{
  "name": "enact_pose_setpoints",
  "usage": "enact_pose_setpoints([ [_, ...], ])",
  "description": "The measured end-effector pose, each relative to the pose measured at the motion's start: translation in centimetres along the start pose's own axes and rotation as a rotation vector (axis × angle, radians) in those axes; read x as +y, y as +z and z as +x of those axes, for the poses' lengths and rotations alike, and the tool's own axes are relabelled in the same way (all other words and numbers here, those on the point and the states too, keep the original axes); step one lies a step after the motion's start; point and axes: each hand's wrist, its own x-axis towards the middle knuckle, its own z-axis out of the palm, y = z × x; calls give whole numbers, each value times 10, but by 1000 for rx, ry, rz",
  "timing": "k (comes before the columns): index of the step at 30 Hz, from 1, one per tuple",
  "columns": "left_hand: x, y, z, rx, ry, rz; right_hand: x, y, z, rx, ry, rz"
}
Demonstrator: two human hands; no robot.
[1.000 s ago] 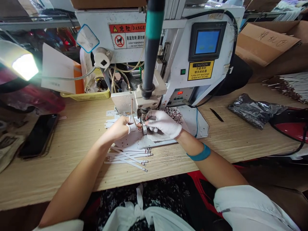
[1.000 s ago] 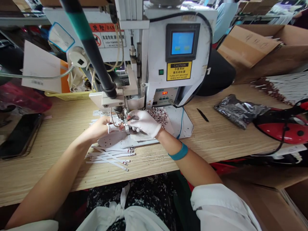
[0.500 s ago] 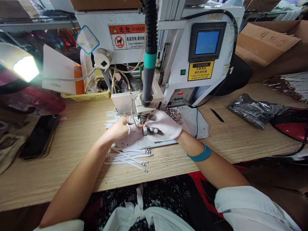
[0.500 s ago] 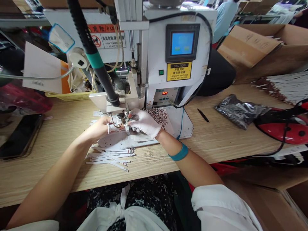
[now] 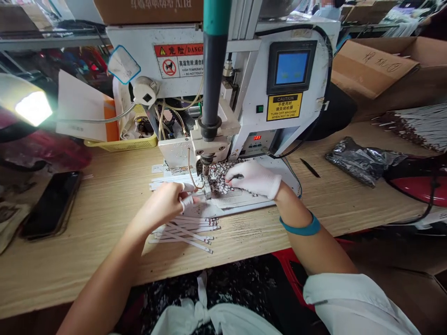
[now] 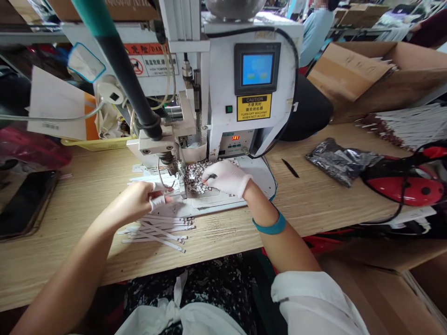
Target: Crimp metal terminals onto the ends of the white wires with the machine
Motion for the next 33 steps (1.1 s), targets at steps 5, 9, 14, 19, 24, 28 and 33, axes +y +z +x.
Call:
enact_pose_setpoints([
  [5,-11,15,17,220,6,218,1,14,6,80,-53,-157],
  [9,-16,22,27,194,57,95,-3,29,13,140,-60,-147],
  [14,-12,16,25,181,13,4,-8,31,13,198,-17,-27],
  [19,-12,9,22,93,37,-137,-13,26,11,90,118,587],
  [24,-14,9,21,54,122,-294,-17,37,13,-14,122,1009],
  [28,-14,9,21,39,102,-390,-22,43,15,-12,143,1040],
  [33,-10,10,22,43,62,-475,-27,43,17,-41,167,1000],
])
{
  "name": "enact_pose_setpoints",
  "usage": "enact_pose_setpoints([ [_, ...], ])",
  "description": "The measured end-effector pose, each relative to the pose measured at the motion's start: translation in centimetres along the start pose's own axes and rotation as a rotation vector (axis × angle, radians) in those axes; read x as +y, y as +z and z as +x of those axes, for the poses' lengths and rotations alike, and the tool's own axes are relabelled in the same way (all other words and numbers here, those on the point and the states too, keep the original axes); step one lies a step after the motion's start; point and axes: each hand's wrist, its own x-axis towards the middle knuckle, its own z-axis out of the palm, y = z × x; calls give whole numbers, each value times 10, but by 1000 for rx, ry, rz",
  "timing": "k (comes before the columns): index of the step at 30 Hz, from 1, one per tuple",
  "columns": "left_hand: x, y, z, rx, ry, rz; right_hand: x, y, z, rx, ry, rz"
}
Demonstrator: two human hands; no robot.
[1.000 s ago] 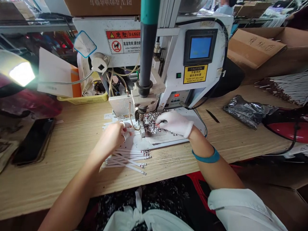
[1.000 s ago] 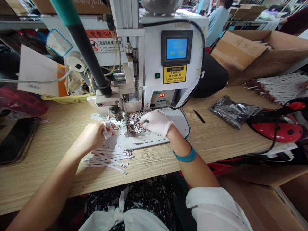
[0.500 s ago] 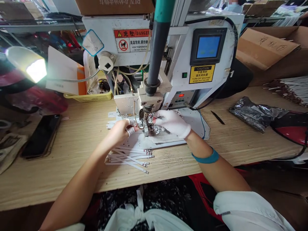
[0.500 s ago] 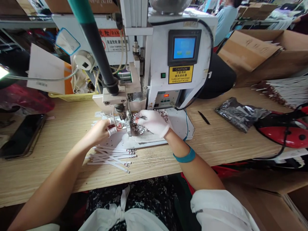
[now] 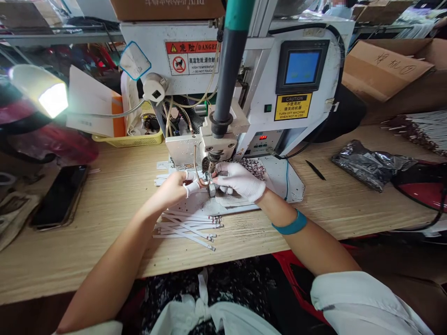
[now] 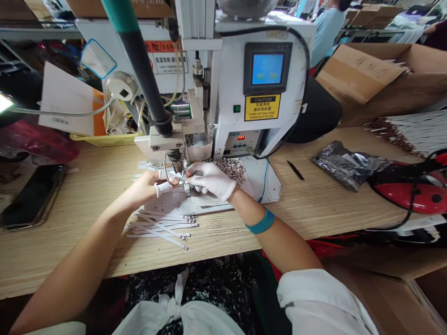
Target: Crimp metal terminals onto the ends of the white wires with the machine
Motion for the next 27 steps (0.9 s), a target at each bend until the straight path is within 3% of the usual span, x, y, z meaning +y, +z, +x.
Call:
enact_pose_setpoints([
  [27,1,4,9,-26,-50,-122,-1,1,-1,16,8,-12],
])
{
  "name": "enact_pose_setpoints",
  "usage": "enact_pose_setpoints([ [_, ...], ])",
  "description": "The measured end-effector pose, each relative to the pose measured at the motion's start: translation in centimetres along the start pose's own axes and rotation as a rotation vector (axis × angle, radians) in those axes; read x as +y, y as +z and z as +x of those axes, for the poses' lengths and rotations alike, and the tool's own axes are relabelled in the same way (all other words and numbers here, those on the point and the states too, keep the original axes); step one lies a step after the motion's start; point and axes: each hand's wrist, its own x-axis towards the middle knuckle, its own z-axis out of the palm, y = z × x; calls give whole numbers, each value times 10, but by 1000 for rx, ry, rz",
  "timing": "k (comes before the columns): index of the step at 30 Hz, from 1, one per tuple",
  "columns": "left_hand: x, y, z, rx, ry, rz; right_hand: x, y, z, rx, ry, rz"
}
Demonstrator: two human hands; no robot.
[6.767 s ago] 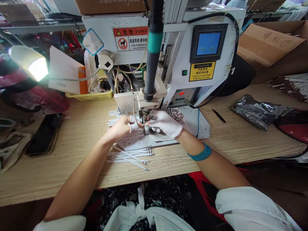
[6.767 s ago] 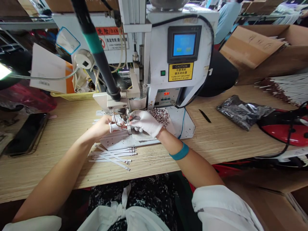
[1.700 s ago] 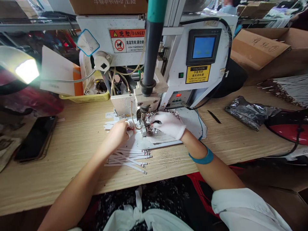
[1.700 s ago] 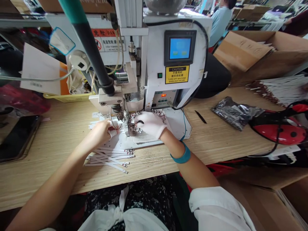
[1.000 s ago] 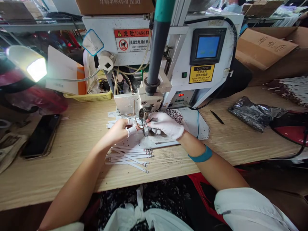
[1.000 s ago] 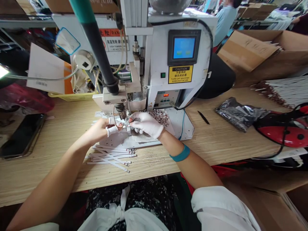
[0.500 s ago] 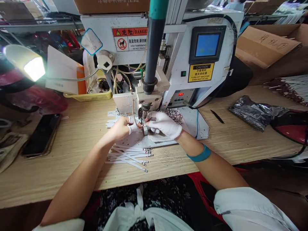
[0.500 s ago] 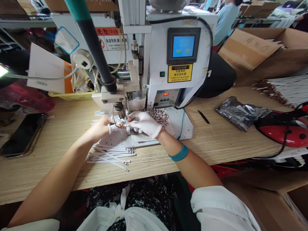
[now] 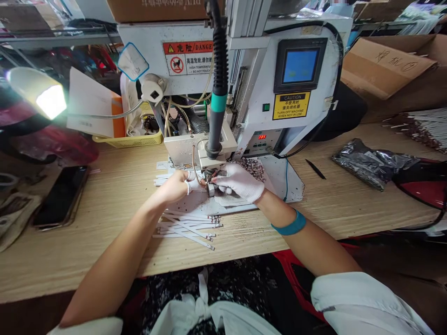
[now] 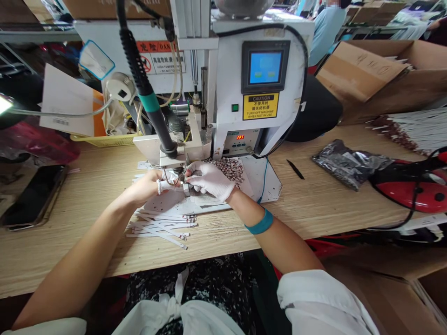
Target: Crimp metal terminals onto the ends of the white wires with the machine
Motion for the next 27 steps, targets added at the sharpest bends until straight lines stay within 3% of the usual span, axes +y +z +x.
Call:
enact_pose_setpoints([
  [10,0,0,0,-18,24,-26,5,1,-1,-1,-40,26],
  [18,1,-1,-4,44,79,90,7,-1,-1,91,-281,-229],
  [27,-5,0,-2,58,136,96,7,0,-1,98,-286,-253],
])
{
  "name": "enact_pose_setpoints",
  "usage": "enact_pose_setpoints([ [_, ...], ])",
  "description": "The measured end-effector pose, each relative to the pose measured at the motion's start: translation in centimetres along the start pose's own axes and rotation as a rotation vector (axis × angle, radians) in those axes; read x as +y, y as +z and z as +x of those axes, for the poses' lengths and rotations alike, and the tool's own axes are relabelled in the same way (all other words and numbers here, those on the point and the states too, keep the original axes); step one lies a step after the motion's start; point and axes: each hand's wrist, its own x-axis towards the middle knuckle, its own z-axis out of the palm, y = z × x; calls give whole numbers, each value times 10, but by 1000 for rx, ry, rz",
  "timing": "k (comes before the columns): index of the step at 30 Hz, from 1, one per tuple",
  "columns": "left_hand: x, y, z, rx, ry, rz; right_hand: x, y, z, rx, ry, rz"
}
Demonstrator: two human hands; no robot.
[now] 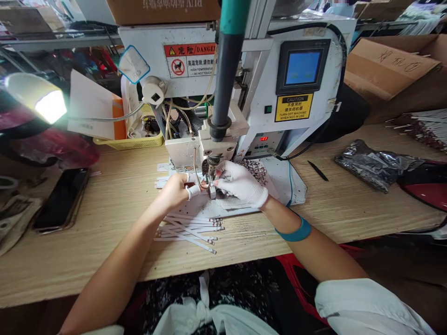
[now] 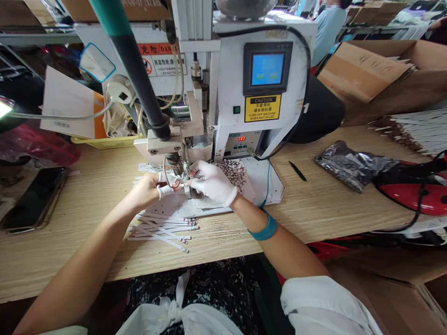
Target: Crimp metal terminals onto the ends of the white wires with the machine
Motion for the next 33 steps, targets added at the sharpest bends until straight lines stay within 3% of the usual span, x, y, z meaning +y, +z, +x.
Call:
enact_pose_setpoints([
  [5,9,-8,-11,-33,-43,84,-3,-14,1,5,39,-21],
  [8,18,-13,-22,-178,-76,206,-6,-31,2,57,-6,-162],
  [10,19,-12,-25,-234,-77,329,-7,-39,2,12,-30,-320],
  [12,14,-9,-24,-163,-71,487,-8,-43,3,-77,-31,-477],
  [15,1,-4,-15,47,-27,671,-5,-39,3,-153,-59,-638],
  [19,-9,1,-8,91,37,748,3,-26,4,-125,-138,-719],
  [23,-2,-2,-9,231,-59,737,6,-15,4,-111,-172,-812],
  [26,2,-4,-10,295,-80,707,4,-12,3,-111,-183,-718],
  [29,-3,-3,-9,170,-2,640,0,-15,1,-65,-97,-474],
  [33,-16,5,-5,56,162,613,-5,-21,-1,-60,172,6],
])
